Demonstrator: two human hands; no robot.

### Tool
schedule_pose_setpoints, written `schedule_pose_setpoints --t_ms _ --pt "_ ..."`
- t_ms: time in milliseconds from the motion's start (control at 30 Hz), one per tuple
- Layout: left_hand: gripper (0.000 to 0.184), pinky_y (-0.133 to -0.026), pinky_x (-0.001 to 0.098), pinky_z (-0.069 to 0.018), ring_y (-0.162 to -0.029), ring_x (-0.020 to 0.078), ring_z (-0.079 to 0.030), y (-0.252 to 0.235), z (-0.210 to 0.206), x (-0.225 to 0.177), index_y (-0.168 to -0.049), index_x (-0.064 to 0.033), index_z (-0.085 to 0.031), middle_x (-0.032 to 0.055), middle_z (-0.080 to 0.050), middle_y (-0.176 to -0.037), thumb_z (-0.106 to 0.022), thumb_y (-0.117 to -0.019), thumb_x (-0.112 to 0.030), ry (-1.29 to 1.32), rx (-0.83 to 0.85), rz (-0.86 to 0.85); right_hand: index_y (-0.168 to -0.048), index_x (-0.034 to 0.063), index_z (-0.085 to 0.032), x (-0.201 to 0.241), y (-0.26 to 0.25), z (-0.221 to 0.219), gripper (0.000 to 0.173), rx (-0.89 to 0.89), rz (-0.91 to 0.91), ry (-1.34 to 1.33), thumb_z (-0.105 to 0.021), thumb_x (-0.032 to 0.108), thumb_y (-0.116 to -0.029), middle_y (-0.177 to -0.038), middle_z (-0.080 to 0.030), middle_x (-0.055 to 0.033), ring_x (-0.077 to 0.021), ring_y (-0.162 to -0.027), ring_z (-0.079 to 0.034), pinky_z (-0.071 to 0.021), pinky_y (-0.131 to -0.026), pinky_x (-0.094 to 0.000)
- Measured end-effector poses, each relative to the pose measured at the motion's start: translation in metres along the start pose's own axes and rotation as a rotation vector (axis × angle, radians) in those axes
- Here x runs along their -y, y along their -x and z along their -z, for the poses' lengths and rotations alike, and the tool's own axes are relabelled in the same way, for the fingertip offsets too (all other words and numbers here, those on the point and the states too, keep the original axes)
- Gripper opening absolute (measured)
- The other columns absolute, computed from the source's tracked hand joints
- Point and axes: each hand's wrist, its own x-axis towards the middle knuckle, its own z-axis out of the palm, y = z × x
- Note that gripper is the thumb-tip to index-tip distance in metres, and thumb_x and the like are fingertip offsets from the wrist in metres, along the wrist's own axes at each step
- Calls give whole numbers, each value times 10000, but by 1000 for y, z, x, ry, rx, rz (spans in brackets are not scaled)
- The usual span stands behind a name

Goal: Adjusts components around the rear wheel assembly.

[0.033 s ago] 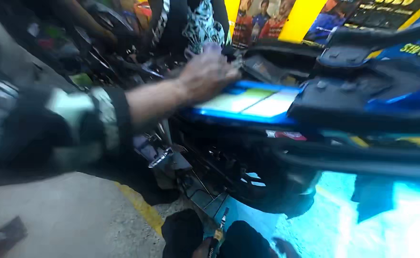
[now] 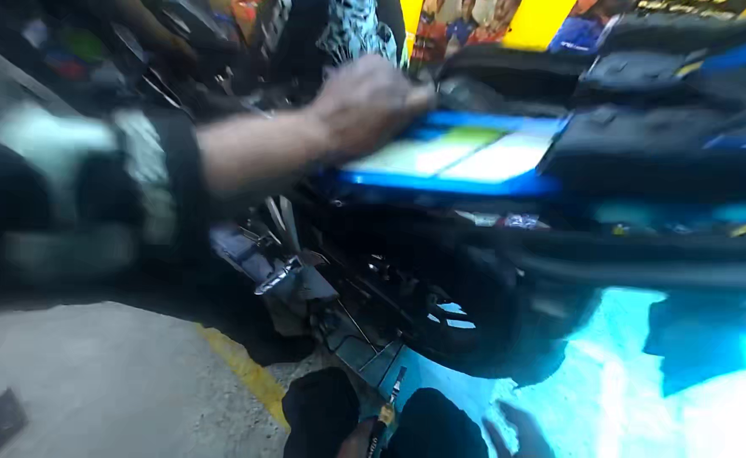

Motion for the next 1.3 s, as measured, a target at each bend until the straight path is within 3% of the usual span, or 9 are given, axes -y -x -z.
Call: schedule_pose_setpoints --t_ms 67,133,233,367,533,633,833,1033,1300 --pt "468 -947 485 -551 -1073 361 -667 -161 -99 183 -1333 119 -545 311 -639 -1203 -635 -890 -3 259 -172 -496 -1325 -85 -589 12 -45 -17 560 -407 -34 -130 -694 309 -941 -1330 -587 -326 -474 -1259 -554 -450 -1083 -549" --pt "540 -948 501 -555 -1085 308 -664 -252 -145 271 -1375 33 -532 224 -651 -1219 -660 -859 -61 313 -29 -492 -1270 -154 -528 -10 -70 -50 595 -753 44 -135 -750 240 -884 -1280 -523 -409 -512 -1185 -536 -495 -986 -538" --pt "598 -930 428 -572 -1060 220 -670 -311 -167 306 -1397 15 -524 161 -662 -1211 -675 -821 -38 329 49 -457 -1392 -178 -370 -56 -93 -97 844 -982 125 -100 -803 292 -841 -1398 -416 -425 -467 -1292 -493 -511 -1007 -488" --pt "599 -833 322 -583 -954 130 -664 -365 -196 343 -1359 62 -522 117 -665 -1122 -674 -783 0 403 41 -594 -1530 -110 -181 -83 -107 -138 992 -1134 120 -335 -811 237 -847 -1505 -384 -291 -317 -1333 -516 -545 -1011 -408" --pt "518 -791 286 -581 -914 101 -655 -359 -199 326 -1289 70 -544 87 -658 -1071 -637 -781 24 385 45 -615 -1353 -55 -412 -77 -80 -177 646 -1104 61 -477 -778 174 -873 -1263 -568 -119 -158 -1101 -611 -565 -882 -335" --pt "501 -797 259 -577 -929 79 -654 -348 -192 310 -1259 67 -553 82 -656 -1084 -627 -765 35 347 -5 -620 -1202 -19 -594 -60 -64 -209 362 -672 77 -624 -713 138 -898 -1064 -677 -55 -90 -898 -673 -595 -805 -301" --pt "515 -788 243 -593 -954 51 -655 -374 -197 314 -1270 89 -493 60 -629 -1162 -609 -770 45 429 -12 -731 -1173 32 -682 -52 -74 -246 249 -295 196 -738 -656 145 -952 -1088 -720 -55 -115 -952 -701 -609 -840 -311" --pt "524 -704 305 -621 -835 90 -687 -366 -202 315 -1310 55 -459 15 -671 -1085 -598 -804 48 564 19 -723 -1137 93 -703 -51 -62 -254 201 -220 130 -734 -641 157 -957 -1071 -732 9 -72 -964 -699 -607 -837 -263" --pt "487 -860 233 -536 -979 -1 -601 -369 -188 293 -1267 -18 -511 -82 -627 -1083 -626 -797 43 553 48 -812 -1266 3 -625 -33 -120 -211 328 -297 302 -806 -470 217 -1072 -1226 -697 -62 -121 -1093 -675 -581 -931 -322"
